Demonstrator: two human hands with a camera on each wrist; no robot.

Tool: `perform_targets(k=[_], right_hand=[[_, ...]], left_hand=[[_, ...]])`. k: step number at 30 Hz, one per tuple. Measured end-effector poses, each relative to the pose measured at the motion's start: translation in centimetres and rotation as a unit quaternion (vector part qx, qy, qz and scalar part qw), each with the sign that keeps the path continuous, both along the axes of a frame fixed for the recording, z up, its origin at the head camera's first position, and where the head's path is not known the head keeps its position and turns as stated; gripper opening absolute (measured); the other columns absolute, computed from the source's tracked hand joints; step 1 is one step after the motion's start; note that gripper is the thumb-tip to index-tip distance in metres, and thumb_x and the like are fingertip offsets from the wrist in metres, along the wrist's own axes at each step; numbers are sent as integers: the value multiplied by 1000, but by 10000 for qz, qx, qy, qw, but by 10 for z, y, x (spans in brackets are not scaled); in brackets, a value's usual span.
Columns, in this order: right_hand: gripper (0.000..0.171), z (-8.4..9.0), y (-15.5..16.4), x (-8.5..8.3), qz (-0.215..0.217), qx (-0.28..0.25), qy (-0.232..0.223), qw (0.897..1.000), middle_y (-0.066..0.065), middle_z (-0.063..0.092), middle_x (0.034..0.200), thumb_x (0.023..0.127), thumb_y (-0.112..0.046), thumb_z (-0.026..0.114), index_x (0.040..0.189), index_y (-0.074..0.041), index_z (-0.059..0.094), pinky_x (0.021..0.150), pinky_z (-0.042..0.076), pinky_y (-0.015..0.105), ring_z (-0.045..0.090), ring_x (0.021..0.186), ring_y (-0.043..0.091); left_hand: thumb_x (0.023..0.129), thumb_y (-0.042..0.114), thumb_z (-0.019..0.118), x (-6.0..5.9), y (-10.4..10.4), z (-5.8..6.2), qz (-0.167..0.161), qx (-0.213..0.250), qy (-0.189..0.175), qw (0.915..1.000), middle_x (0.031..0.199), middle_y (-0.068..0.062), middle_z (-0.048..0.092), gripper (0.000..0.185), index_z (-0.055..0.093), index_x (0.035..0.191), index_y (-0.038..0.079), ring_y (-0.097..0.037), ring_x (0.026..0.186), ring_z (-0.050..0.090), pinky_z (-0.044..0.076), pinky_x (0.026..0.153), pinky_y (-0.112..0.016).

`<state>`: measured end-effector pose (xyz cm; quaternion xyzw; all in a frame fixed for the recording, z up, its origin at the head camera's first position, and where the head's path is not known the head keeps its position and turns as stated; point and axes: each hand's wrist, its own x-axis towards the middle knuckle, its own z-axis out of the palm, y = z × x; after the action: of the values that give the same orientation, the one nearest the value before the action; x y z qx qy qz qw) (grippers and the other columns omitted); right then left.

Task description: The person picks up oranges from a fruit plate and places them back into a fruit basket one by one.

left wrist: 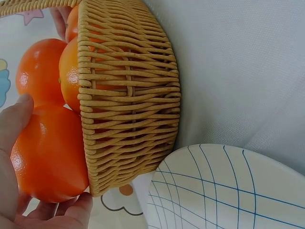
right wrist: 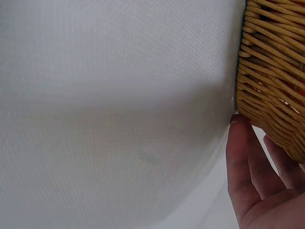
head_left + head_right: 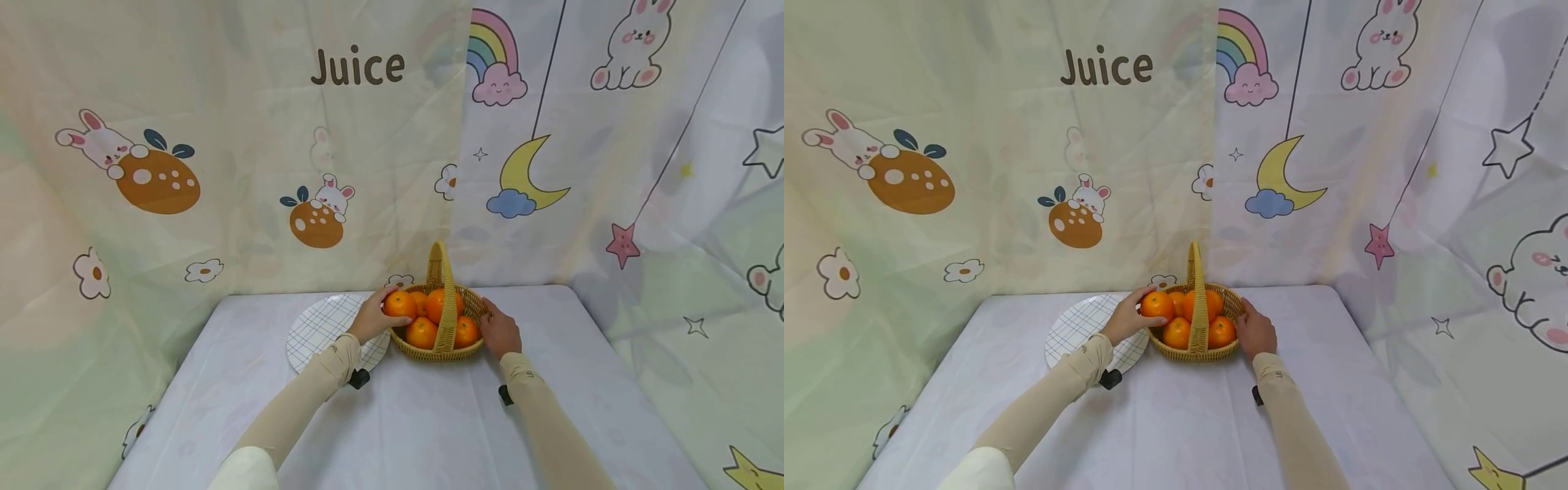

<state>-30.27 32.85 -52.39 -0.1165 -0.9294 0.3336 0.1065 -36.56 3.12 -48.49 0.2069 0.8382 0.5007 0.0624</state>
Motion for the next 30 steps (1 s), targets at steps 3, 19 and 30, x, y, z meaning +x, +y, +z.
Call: perform_targets(k=[3,19,30], right_hand=[[50,0,0,0,7,0,-3,10000,10,59,68,100,-20,36,149,-10,40,48,38,31,41,47,20],[52,7,0,1,216,337,-111,9991,15,63,79,99,-18,37,149,-6,38,51,38,32,43,51,22],[51,12,2,3,556,794,-303,9948,25,66,96,100,-18,39,149,-3,36,57,43,39,47,56,23]], left_hand=[[76,34,84,1,0,1,3,6,-55,10000,145,-1,46,80,45,145,24,-25,124,50,43,104,-44],[73,39,86,-4,-29,4,154,157,223,9995,142,-7,50,84,47,143,12,-31,131,45,37,108,-47],[74,39,85,-5,-72,6,498,-465,288,9973,146,-9,46,88,43,146,9,-32,133,41,34,109,-52]])
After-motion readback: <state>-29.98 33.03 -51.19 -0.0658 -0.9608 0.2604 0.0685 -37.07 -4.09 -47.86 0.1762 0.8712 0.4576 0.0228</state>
